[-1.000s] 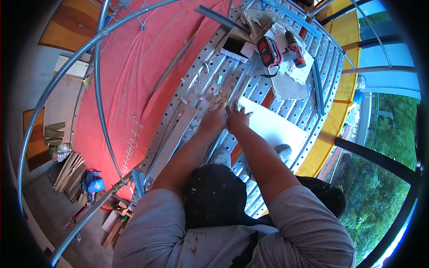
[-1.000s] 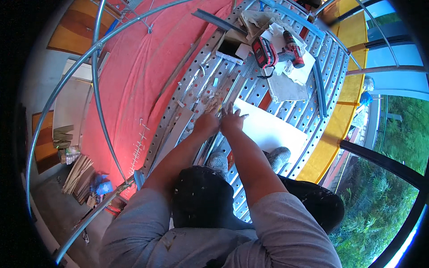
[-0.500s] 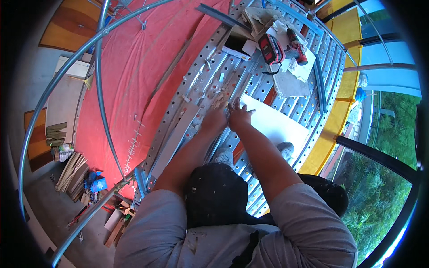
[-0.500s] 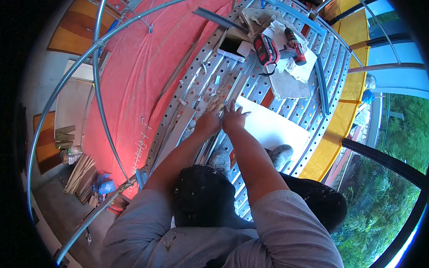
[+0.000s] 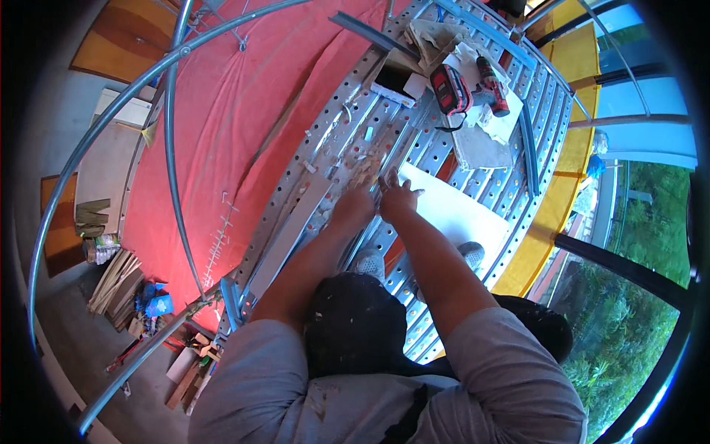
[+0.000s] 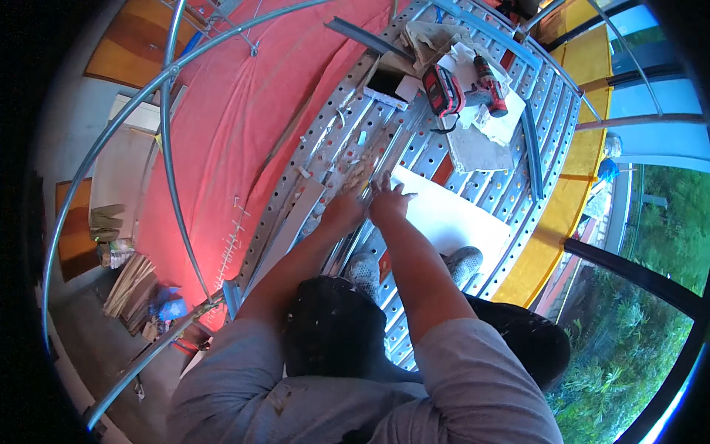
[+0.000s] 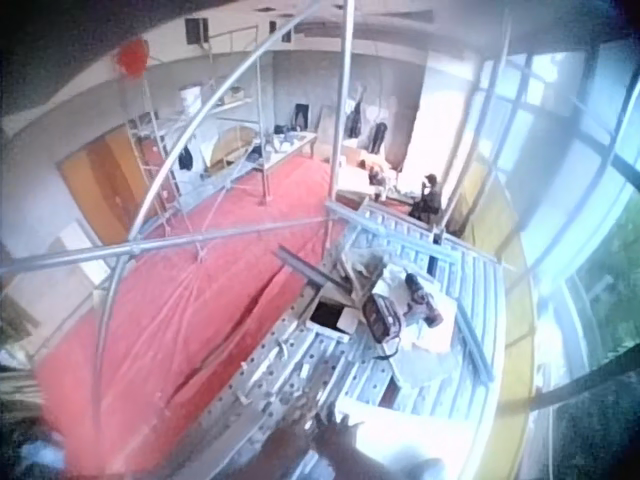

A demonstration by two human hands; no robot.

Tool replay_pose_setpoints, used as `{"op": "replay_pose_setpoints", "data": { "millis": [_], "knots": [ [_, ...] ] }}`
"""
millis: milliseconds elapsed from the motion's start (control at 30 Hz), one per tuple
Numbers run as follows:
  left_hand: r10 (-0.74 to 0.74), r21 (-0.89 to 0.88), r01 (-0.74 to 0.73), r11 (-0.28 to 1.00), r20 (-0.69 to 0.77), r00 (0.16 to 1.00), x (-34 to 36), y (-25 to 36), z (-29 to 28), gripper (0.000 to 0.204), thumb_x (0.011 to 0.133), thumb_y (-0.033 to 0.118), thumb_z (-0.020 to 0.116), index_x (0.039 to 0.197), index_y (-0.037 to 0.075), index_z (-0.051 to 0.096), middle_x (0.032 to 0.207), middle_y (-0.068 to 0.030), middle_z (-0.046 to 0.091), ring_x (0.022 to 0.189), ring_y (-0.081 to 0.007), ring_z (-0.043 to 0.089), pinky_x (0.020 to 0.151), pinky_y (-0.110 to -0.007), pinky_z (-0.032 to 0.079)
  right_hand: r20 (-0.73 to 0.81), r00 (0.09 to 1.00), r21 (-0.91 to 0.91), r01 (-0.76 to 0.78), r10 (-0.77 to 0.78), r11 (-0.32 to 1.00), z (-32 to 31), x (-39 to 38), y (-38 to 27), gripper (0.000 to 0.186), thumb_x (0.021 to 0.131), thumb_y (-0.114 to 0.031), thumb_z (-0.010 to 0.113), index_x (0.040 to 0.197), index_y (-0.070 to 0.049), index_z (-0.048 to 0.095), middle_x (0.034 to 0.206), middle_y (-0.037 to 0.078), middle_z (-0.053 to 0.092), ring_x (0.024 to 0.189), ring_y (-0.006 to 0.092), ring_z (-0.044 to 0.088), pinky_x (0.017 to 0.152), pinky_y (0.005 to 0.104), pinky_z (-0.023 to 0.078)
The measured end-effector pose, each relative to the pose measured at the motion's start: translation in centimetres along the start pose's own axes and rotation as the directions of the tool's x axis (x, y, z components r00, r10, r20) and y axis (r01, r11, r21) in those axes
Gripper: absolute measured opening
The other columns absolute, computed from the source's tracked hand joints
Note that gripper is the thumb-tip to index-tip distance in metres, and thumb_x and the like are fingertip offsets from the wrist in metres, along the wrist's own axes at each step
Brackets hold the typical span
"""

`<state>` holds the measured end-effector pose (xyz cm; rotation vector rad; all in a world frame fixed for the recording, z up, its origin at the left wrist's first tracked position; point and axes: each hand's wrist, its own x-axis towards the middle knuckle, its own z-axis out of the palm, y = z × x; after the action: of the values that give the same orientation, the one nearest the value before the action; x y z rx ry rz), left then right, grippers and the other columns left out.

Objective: The person cuts a white rectangular panel with a utility knife while standing on scaffolding, then lifts the panel to fit it into an opening in the ceiling.

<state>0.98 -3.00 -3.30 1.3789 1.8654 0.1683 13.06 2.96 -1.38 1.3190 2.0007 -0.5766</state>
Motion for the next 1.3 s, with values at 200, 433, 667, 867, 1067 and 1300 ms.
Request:
{"op": "replay_pose_setpoints", "data": {
  "millis": [200,433,667,867,1067,1300],
  "knots": [
    [-0.002,0.000,0.002,1.000,0.000,1.000,-0.8,2.5,-1.1,0.062,0.094,0.023,0.049,0.156,0.018,0.040,0.106,-0.0311,0.070,0.100,-0.0469,0.069,0.090,-0.057,0.053,-0.026,1.000,-0.023,-0.014,0.014,1.000,0.7,0.8,1.5,0.073,0.096,-0.032,0.055,0.163,-0.027,0.025,0.172,0.007,0.005,0.151,0.0439,0.027,0.110,0.0772,0.026],
    [-0.019,-0.012,0.019,1.000,0.010,1.000,-0.4,1.1,-0.8,0.067,0.093,0.023,0.054,0.157,0.017,0.036,0.112,-0.0310,0.068,0.105,-0.0457,0.069,0.094,-0.056,0.051,0.007,1.000,0.000,0.006,-0.006,1.000,-0.6,-0.1,0.3,0.071,0.097,-0.033,0.053,0.163,-0.027,0.025,0.172,0.006,0.005,0.150,0.0445,0.028,0.110,0.0775,0.026],
    [-0.047,0.021,0.047,0.999,0.035,0.998,-0.3,1.4,-1.3,0.069,0.093,0.023,0.056,0.158,0.017,0.034,0.111,-0.0296,0.069,0.104,-0.0457,0.069,0.092,-0.056,0.052,-0.035,0.999,-0.024,-0.029,0.028,0.999,0.2,0.9,0.2,0.072,0.098,-0.035,0.054,0.163,-0.030,0.023,0.173,0.004,0.005,0.151,0.0420,0.029,0.110,0.0778,0.025],
    [-0.008,-0.017,0.008,1.000,-0.032,0.999,-1.5,0.8,-0.2,0.065,0.093,0.021,0.054,0.156,0.016,0.038,0.104,-0.0298,0.070,0.099,-0.0453,0.070,0.089,-0.055,0.053,-0.007,1.000,-0.002,-0.030,0.030,1.000,0.3,0.5,0.5,0.092,0.087,-0.040,0.074,0.163,-0.029,0.023,0.172,0.006,0.006,0.150,0.0410,0.030,0.111,0.0752,0.029],
    [-0.012,-0.004,0.012,1.000,-0.010,1.000,-0.8,0.9,-0.7,0.066,0.093,0.026,0.056,0.156,0.017,0.038,0.106,-0.0310,0.069,0.099,-0.0461,0.069,0.087,-0.056,0.053,-0.029,0.999,-0.019,-0.041,0.040,0.999,0.1,0.3,0.0,0.088,0.089,-0.034,0.070,0.163,-0.028,0.023,0.172,0.006,0.007,0.149,0.0401,0.032,0.110,0.0753,0.030],
    [-0.045,-0.003,0.045,0.999,0.021,0.999,-1.6,2.2,-0.3,0.065,0.092,0.024,0.056,0.155,0.016,0.040,0.103,-0.0316,0.070,0.098,-0.0459,0.070,0.087,-0.055,0.053,0.015,0.999,-0.035,-0.048,0.048,0.998,0.5,0.2,1.4,0.089,0.088,-0.035,0.073,0.162,-0.029,0.024,0.172,0.005,0.007,0.149,0.0407,0.032,0.110,0.0751,0.031]
  ]
}}
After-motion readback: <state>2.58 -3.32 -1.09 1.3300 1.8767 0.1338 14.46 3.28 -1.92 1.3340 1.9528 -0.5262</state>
